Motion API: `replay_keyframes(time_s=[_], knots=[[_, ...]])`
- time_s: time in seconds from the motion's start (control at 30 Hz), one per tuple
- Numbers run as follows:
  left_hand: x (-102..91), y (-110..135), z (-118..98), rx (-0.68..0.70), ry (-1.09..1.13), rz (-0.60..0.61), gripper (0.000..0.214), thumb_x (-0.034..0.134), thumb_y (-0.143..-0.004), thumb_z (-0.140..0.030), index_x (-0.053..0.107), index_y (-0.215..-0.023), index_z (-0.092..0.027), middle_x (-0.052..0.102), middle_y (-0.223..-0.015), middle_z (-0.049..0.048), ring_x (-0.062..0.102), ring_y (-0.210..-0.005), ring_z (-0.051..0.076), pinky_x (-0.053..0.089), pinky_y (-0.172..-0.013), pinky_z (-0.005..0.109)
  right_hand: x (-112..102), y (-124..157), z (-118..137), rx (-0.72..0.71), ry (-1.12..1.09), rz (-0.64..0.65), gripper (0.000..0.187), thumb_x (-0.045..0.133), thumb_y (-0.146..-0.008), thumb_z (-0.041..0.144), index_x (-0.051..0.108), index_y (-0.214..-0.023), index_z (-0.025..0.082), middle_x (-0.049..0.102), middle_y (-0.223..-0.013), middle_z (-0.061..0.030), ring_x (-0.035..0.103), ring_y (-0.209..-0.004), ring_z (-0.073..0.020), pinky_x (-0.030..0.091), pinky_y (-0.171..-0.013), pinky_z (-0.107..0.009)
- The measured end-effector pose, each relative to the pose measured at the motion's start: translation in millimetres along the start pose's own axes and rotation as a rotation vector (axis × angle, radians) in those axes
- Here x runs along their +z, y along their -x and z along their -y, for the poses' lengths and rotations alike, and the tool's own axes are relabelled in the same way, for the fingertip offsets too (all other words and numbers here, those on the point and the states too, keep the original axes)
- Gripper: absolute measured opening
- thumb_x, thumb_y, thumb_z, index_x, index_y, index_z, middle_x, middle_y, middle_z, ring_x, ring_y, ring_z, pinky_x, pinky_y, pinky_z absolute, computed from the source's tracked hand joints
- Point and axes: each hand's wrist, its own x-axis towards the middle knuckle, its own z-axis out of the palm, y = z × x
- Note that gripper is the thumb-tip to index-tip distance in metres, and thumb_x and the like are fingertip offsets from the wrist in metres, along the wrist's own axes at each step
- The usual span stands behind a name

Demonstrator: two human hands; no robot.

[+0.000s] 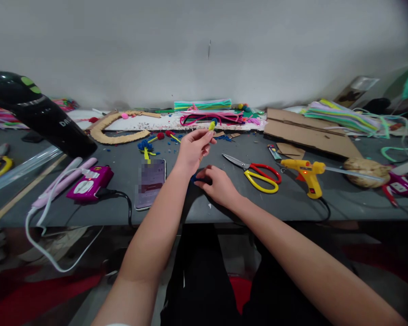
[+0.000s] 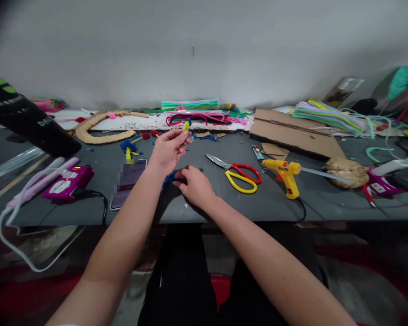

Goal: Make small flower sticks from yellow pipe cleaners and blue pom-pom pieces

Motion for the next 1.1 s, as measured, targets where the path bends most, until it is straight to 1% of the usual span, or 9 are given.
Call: replay_keyframes(time_s=[0.17, 0.33, 0.4, 0.5, 0.57, 0.67, 0.9, 1.03, 1.1], knots=[[0.0, 1, 4, -0.002, -0.062, 0.039, 0.015, 0.074, -0.076, -0.027, 0.067, -0.083, -0.015, 0.065, -0.069, 0.0007, 0.042, -0.045, 0.002, 0.029, -0.041, 0.017, -11, 1, 9, -0.020, -0.137, 0.010, 0.004, 0.067, -0.084, 0.019, 0.070, -0.084, 0.016, 0.066, -0.085, -0.0043, 0.059, -0.080, -0.0163, 0.045, -0.076, -0.030], [3.4, 6, 5, -0.050, -0.281, 0.135, 0.025, 0.075, -0.073, -0.035, 0.067, -0.082, -0.013, 0.064, -0.066, 0.0006, 0.037, -0.043, 0.003, 0.026, -0.041, 0.019, -45, 9, 15, 0.065, -0.321, 0.085, 0.012, 0.065, -0.086, 0.028, 0.068, -0.085, 0.016, 0.066, -0.079, -0.0010, 0.055, -0.066, -0.0118, 0.044, -0.062, -0.025], [6.4, 8, 5, -0.076, -0.340, 0.187, 0.027, 0.074, -0.073, -0.036, 0.067, -0.081, -0.012, 0.063, -0.065, 0.0000, 0.036, -0.045, 0.003, 0.027, -0.043, 0.020, -64, 13, 11, 0.092, -0.361, 0.008, 0.018, 0.067, -0.085, 0.034, 0.066, -0.085, 0.016, 0.065, -0.076, -0.0001, 0.054, -0.063, -0.0115, 0.044, -0.060, -0.025], [13.1, 12, 6, -0.125, -0.332, 0.247, 0.029, 0.073, -0.074, -0.040, 0.065, -0.082, -0.012, 0.062, -0.065, -0.0004, 0.037, -0.046, 0.004, 0.028, -0.045, 0.021, -90, 18, 0, 0.125, -0.386, -0.234, 0.022, 0.072, -0.080, 0.038, 0.067, -0.084, 0.017, 0.066, -0.076, -0.0012, 0.057, -0.065, -0.0126, 0.045, -0.061, -0.026], [18.8, 15, 8, -0.153, -0.294, 0.288, 0.031, 0.073, -0.075, -0.041, 0.065, -0.085, -0.013, 0.062, -0.068, -0.0001, 0.038, -0.046, 0.004, 0.027, -0.046, 0.021, -100, 20, -7, 0.180, -0.387, -0.371, 0.024, 0.074, -0.078, 0.041, 0.068, -0.082, 0.017, 0.066, -0.072, -0.0012, 0.056, -0.062, -0.0129, 0.045, -0.059, -0.026], [26.5, 20, 13, -0.188, -0.232, 0.362, 0.033, 0.074, -0.076, -0.042, 0.064, -0.089, -0.013, 0.062, -0.071, -0.0004, 0.039, -0.048, 0.003, 0.027, -0.046, 0.020, -104, 20, -14, 0.228, -0.420, -0.448, 0.027, 0.074, -0.077, 0.044, 0.069, -0.083, 0.018, 0.067, -0.069, -0.0015, 0.058, -0.061, -0.0140, 0.047, -0.059, -0.027], [30.7, 23, 20, -0.183, -0.193, 0.429, 0.036, 0.076, -0.075, -0.044, 0.064, -0.087, -0.013, 0.062, -0.071, -0.0001, 0.041, -0.049, 0.004, 0.027, -0.047, 0.020, -95, 19, -13, 0.246, -0.605, -0.459, 0.027, 0.075, -0.076, 0.043, 0.070, -0.085, 0.018, 0.070, -0.073, -0.0026, 0.064, -0.067, -0.0157, 0.054, -0.069, -0.030], [31.1, 23, 19, -0.178, -0.202, 0.426, 0.035, 0.073, -0.076, -0.046, 0.061, -0.082, -0.014, 0.060, -0.069, -0.0010, 0.039, -0.047, 0.004, 0.027, -0.046, 0.021, -96, 17, -13, 0.270, -0.640, -0.447, 0.027, 0.075, -0.076, 0.043, 0.070, -0.086, 0.018, 0.070, -0.072, -0.0027, 0.064, -0.067, -0.0159, 0.054, -0.070, -0.031], [29.7, 21, 18, -0.169, -0.235, 0.396, 0.035, 0.072, -0.077, -0.046, 0.060, -0.081, -0.014, 0.060, -0.068, -0.0013, 0.038, -0.046, 0.004, 0.027, -0.046, 0.021, -100, 17, -17, 0.285, -0.585, -0.410, 0.028, 0.073, -0.077, 0.044, 0.070, -0.088, 0.018, 0.070, -0.075, -0.0032, 0.064, -0.068, -0.0165, 0.053, -0.069, -0.031]])
